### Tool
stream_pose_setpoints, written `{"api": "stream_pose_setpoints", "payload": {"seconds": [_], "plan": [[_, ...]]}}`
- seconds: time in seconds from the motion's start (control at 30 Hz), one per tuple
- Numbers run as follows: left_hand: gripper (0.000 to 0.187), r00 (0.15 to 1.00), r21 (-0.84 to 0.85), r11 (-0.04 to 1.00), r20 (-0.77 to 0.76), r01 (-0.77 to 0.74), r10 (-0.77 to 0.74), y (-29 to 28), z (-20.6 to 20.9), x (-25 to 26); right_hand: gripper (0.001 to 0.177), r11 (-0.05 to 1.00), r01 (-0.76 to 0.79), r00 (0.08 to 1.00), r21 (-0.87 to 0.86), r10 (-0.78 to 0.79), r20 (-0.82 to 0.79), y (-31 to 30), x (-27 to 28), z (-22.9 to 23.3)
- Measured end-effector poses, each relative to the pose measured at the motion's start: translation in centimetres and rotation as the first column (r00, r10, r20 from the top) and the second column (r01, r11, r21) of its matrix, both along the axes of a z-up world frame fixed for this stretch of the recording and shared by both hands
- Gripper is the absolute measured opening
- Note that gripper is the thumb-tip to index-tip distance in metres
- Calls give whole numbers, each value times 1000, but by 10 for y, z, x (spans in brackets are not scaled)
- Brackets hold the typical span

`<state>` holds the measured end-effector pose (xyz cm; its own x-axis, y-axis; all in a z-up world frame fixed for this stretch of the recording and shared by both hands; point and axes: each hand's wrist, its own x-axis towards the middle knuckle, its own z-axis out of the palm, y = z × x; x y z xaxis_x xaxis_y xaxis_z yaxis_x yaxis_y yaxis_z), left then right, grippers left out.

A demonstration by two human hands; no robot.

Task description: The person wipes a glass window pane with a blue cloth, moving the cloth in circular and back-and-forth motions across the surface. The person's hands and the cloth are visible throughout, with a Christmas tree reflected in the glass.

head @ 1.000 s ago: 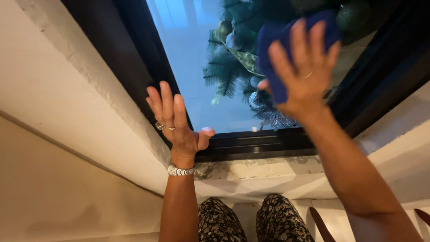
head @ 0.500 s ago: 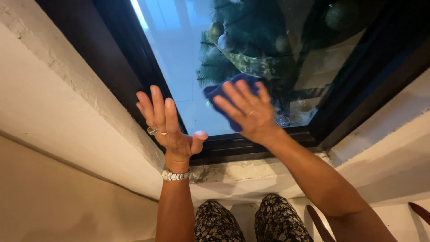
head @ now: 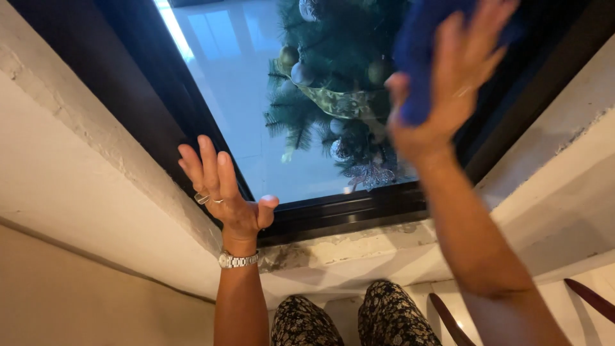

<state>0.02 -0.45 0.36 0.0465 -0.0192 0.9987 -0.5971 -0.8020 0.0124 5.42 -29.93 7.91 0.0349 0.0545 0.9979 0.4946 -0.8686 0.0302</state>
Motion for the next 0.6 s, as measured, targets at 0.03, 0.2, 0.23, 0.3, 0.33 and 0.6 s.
{"api": "stream_pose_setpoints", "payload": {"seconds": [0.03, 0.2, 0.23, 0.3, 0.33, 0.6], "plan": [[74, 1000, 1, 1000, -1, -4, 4, 0, 0, 0, 69, 990, 127, 989, 56, -122, -85, -16, 9, 1], [74, 999, 9, 999, -9, -35, 35, 0, 0, 0, 83, 957, 270, 931, -105, -287, -226, -65, 19, 20], [73, 999, 10, 999, -4, -41, 41, 0, 0, 0, 83, 962, 249, 942, -114, -268, -202, -66, 20, 19], [73, 999, 10, 999, -5, -48, 48, -1, 0, 0, 83, 966, 227, 951, -126, -248, -184, -63, 20, 11], [73, 999, 8, 999, -4, -46, 46, -1, 0, 0, 82, 964, 248, 939, -91, -263, -222, -59, 19, 5], [73, 997, -3, 998, 34, -64, 64, -4, 1, 3, 73, 985, 174, 977, 8, -172, -130, -12, 2, -18]]}}
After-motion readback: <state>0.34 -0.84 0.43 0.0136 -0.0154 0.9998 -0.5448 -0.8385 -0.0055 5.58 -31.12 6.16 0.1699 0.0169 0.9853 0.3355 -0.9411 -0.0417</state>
